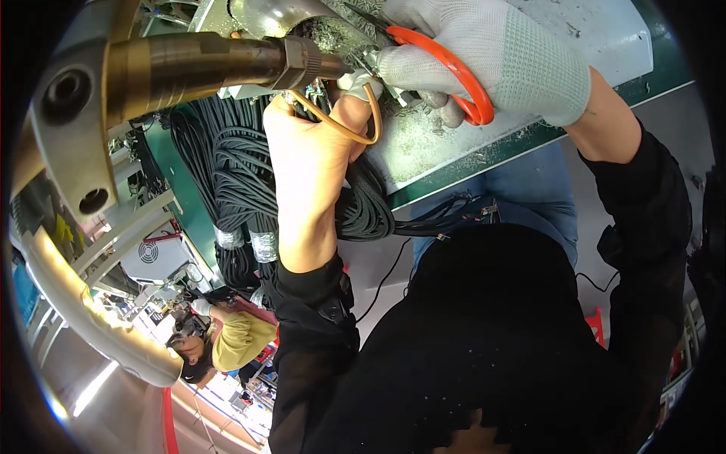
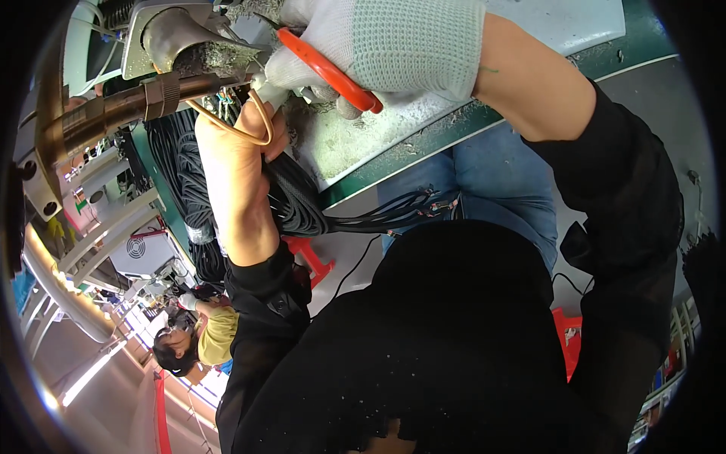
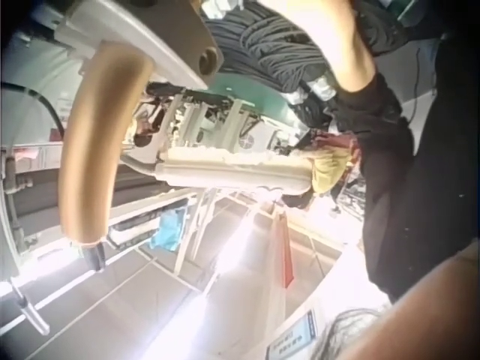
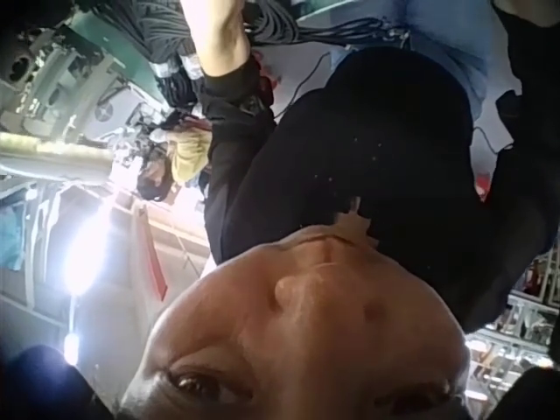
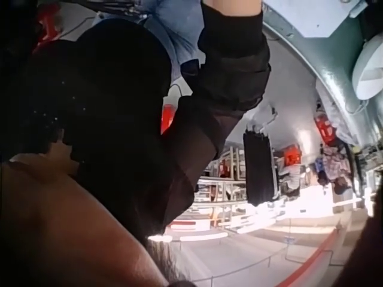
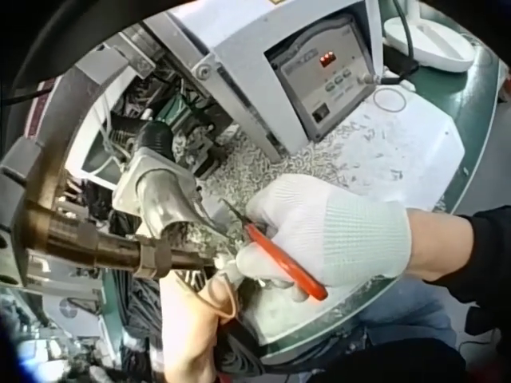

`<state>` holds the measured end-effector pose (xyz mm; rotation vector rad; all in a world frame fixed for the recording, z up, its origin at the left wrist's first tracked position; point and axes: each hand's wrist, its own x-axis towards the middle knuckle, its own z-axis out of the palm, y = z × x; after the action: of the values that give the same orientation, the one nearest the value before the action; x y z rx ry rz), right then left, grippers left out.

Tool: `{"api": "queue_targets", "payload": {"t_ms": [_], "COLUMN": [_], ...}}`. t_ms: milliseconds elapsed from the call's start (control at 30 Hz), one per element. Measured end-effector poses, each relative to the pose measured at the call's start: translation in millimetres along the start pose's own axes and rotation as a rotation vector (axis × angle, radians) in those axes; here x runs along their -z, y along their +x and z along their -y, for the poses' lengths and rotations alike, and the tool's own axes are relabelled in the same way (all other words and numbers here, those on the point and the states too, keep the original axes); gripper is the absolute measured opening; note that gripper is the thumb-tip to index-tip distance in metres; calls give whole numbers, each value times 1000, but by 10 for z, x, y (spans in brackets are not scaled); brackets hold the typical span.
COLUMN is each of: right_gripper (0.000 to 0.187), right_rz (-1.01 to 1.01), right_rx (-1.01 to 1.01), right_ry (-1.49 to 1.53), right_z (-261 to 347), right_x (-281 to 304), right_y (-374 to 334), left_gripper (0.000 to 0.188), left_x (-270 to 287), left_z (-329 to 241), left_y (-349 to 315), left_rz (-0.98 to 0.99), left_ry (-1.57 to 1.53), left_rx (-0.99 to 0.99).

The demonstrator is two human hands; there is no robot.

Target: The person trims the ends of wires with shears and then inserts the wires into a machine to be processed.

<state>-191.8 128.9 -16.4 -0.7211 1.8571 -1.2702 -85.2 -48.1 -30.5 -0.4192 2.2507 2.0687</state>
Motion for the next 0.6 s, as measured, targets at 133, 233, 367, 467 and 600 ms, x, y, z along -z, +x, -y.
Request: {"api": "queue_targets", "payload": {"t_ms": [133, 233, 367, 467, 600], "right_gripper": [39, 34, 26, 21, 19], "right_rz": [-78, 83, -303, -103, -48], "right_rx": [238, 95, 1281, 965, 900], "right_ry": [-164, 166, -711, -313, -170], "right_z": [-151, -168, -342, -370, -382], "right_x": [-15, -14, 2, -11, 5], "right_y": [23, -13, 109, 27, 30], "left_gripper": [36, 36, 36, 36, 34], "left_x": [-46, -55, -63, -68, -80], "left_z": [-12, -15, -20, -11, -6], "left_y": [-10, -8, 8, 13, 27], "left_rz": [-15, -24, -18, -31, -41], "left_ry": [6, 13, 39, 56, 20], "left_rx": [-35, -42, -26, -5, 13]}}
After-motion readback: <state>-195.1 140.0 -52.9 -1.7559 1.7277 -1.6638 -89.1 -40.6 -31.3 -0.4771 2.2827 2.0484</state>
